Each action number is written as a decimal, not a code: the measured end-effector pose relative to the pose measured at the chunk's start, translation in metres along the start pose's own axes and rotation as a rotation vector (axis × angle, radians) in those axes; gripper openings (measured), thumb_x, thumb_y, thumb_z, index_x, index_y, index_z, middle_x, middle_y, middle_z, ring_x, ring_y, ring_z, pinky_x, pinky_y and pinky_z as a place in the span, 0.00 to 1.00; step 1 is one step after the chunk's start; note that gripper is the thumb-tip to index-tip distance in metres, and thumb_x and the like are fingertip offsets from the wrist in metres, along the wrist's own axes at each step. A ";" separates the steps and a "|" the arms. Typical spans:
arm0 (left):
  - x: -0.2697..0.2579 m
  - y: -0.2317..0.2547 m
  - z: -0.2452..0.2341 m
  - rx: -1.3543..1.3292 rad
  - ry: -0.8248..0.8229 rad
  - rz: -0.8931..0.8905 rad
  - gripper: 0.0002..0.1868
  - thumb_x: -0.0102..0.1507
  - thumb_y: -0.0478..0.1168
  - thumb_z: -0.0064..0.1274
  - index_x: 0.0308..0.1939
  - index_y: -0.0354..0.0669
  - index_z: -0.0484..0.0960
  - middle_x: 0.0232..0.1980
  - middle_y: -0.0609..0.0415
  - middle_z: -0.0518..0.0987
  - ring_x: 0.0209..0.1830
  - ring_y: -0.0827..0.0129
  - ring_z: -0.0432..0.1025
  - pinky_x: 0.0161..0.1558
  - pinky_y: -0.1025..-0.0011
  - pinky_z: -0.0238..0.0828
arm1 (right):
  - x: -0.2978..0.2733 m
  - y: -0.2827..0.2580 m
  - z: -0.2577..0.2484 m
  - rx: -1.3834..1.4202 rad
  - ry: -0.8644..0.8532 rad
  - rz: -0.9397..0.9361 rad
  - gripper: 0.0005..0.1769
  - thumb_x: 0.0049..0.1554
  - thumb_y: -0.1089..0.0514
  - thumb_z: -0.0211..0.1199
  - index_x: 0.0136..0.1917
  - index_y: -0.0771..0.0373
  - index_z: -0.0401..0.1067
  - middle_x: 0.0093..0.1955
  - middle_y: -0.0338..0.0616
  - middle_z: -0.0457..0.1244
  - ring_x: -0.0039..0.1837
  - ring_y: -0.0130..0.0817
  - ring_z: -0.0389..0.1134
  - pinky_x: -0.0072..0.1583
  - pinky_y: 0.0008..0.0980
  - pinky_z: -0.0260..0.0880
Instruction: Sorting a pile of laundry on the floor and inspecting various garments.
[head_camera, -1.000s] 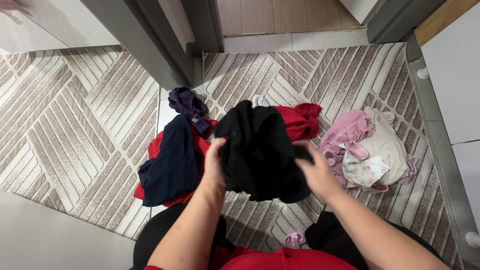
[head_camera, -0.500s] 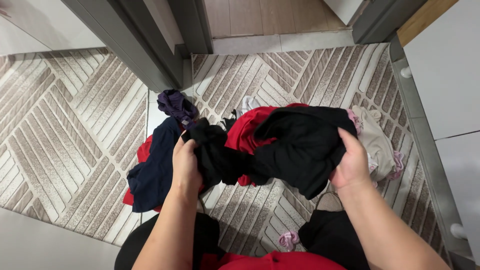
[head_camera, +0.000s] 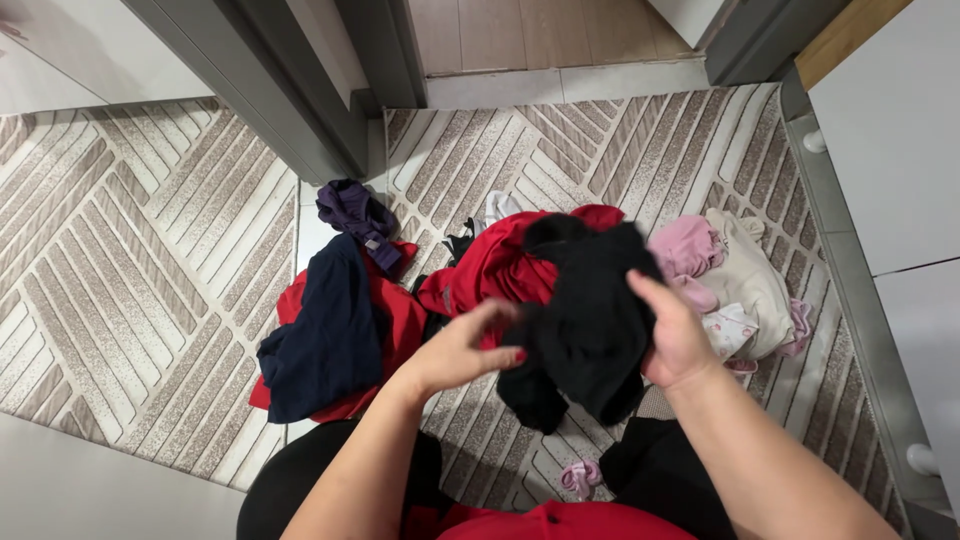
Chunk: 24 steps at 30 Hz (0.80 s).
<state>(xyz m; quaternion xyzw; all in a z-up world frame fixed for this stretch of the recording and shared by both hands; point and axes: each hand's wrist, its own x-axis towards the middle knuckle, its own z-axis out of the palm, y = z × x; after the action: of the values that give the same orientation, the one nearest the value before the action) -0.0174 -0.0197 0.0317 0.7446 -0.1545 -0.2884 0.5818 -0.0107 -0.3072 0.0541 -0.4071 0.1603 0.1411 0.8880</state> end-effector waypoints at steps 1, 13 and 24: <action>0.001 0.000 0.002 -0.003 0.000 -0.004 0.30 0.59 0.46 0.64 0.62 0.42 0.73 0.59 0.49 0.80 0.62 0.65 0.73 0.64 0.68 0.68 | -0.002 0.005 -0.009 0.000 0.002 0.004 0.23 0.64 0.56 0.54 0.69 0.67 0.68 0.63 0.51 0.66 0.61 0.44 0.70 0.64 0.44 0.68; 0.017 0.006 0.042 -0.643 0.263 0.304 0.64 0.52 0.32 0.68 0.82 0.50 0.38 0.78 0.48 0.58 0.76 0.60 0.58 0.72 0.61 0.59 | 0.000 0.029 -0.068 -0.232 -0.273 0.304 0.25 0.61 0.62 0.52 0.68 0.78 0.66 0.61 0.54 0.69 0.59 0.41 0.72 0.61 0.39 0.72; 0.021 0.013 0.005 -0.857 0.841 0.444 0.23 0.60 0.22 0.54 0.53 0.46 0.65 0.49 0.53 0.74 0.47 0.69 0.72 0.48 0.72 0.74 | -0.006 0.047 -0.006 -1.346 -0.482 0.253 0.28 0.58 0.48 0.62 0.67 0.66 0.66 0.54 0.52 0.69 0.55 0.41 0.71 0.56 0.40 0.71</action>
<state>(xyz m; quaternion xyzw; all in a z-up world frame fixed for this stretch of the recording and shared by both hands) -0.0026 -0.0386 0.0379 0.4458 0.0655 0.1195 0.8847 -0.0348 -0.2831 0.0206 -0.8014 -0.1155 0.3964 0.4328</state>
